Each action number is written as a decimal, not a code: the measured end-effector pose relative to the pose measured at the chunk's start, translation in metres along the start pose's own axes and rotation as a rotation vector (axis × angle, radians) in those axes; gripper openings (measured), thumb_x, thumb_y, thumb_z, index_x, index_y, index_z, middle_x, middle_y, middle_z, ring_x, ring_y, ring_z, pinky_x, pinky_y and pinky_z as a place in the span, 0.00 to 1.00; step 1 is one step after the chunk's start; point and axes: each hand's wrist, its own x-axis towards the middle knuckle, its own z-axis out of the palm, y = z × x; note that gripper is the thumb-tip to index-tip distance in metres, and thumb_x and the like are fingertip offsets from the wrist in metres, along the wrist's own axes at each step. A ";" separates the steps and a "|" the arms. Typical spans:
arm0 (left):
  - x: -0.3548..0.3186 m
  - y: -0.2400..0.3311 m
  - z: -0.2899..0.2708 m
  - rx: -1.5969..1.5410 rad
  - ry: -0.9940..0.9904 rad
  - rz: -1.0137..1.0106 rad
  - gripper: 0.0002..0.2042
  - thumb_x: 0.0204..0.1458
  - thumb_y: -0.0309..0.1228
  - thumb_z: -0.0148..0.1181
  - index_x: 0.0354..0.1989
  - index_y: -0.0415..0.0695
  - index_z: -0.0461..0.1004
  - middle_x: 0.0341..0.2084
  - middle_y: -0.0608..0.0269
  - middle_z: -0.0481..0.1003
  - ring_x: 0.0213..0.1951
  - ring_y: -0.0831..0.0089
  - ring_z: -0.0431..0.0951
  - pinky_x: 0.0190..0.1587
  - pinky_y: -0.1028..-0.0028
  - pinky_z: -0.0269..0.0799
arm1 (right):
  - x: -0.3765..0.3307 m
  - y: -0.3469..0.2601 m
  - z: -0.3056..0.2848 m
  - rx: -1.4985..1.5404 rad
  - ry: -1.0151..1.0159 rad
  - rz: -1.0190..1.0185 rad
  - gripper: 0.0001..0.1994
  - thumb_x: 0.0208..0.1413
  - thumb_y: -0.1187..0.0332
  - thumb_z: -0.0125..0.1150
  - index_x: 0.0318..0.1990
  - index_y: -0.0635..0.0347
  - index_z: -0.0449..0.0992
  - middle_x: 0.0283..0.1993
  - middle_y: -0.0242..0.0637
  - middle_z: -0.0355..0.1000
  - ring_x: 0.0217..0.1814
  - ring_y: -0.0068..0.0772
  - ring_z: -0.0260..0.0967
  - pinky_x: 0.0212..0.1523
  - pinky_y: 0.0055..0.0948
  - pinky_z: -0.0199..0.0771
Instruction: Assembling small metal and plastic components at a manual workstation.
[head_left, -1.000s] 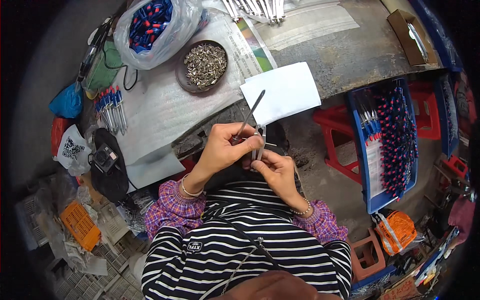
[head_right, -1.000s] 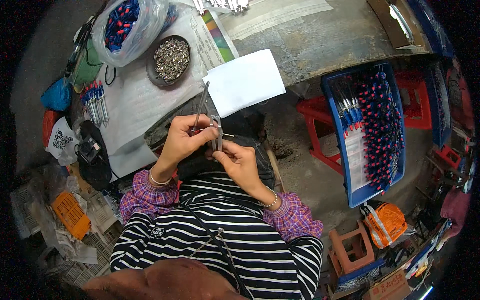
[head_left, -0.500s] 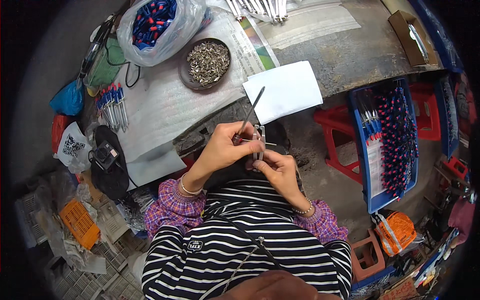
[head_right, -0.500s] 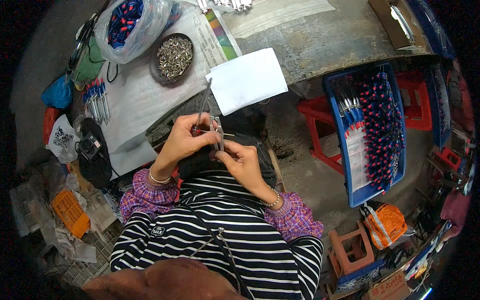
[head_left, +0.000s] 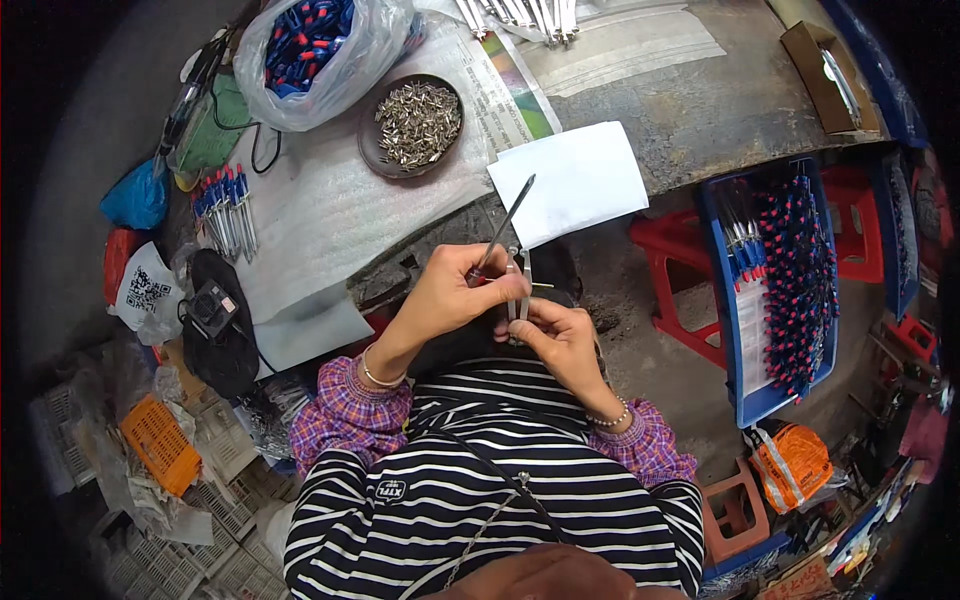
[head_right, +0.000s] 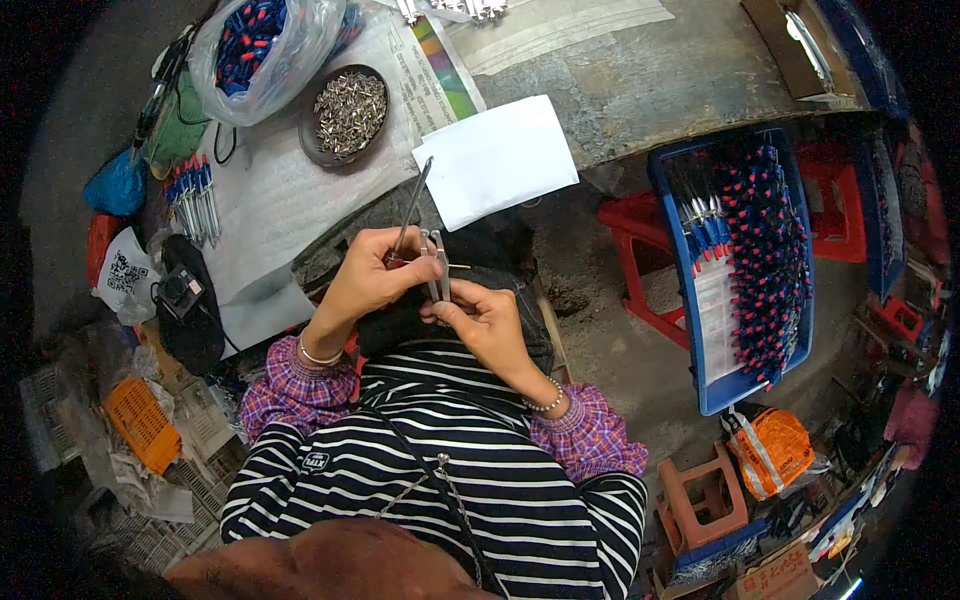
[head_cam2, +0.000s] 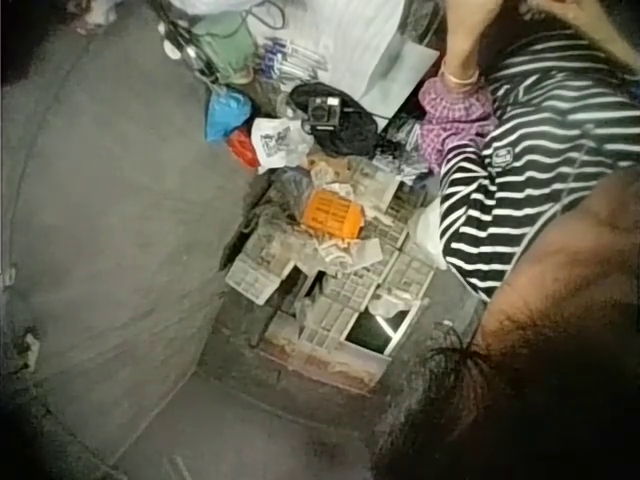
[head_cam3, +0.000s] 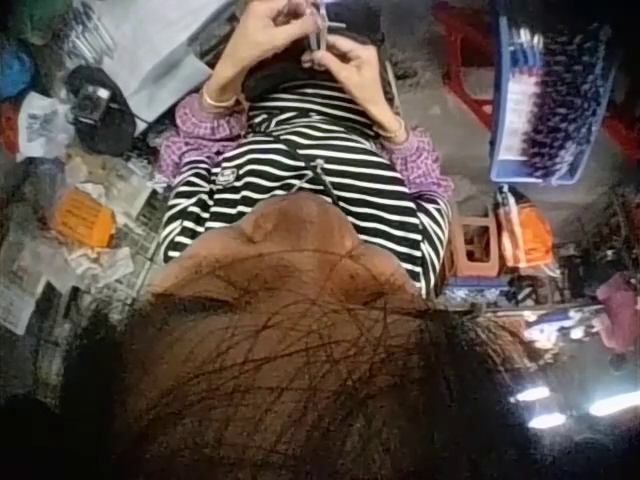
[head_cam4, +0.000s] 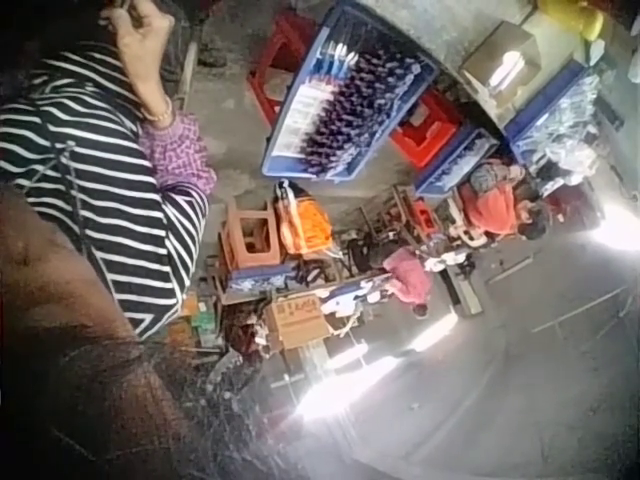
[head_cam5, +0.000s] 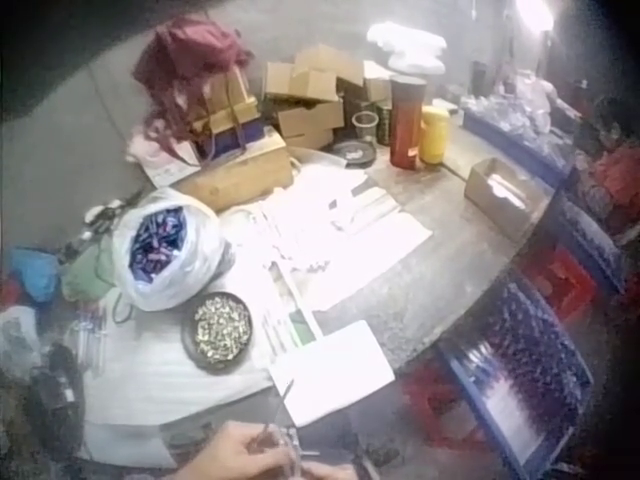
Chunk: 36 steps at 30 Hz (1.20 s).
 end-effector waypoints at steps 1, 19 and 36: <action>0.002 -0.004 0.001 0.040 0.031 0.064 0.08 0.46 0.25 0.64 0.32 0.39 0.71 0.23 0.71 0.71 0.26 0.88 0.68 0.27 0.86 0.61 | 0.000 0.000 0.000 0.000 0.001 -0.001 0.10 0.53 0.80 0.54 0.42 0.71 0.75 0.32 0.39 0.77 0.34 0.23 0.74 0.37 0.21 0.75; -0.058 -0.013 -0.087 0.470 0.853 0.361 0.13 0.49 0.24 0.58 0.43 0.38 0.71 0.30 0.67 0.72 0.30 0.81 0.71 0.33 0.83 0.65 | -0.002 -0.005 -0.007 0.197 0.049 0.058 0.09 0.54 0.78 0.54 0.41 0.73 0.74 0.32 0.39 0.75 0.34 0.24 0.74 0.37 0.20 0.75; -0.019 -0.022 0.002 0.433 0.098 0.299 0.05 0.52 0.23 0.54 0.31 0.33 0.74 0.23 0.63 0.72 0.24 0.80 0.72 0.27 0.81 0.68 | -0.017 -0.002 -0.004 -0.055 -0.057 0.107 0.10 0.55 0.76 0.52 0.42 0.71 0.74 0.34 0.40 0.77 0.36 0.24 0.75 0.38 0.21 0.75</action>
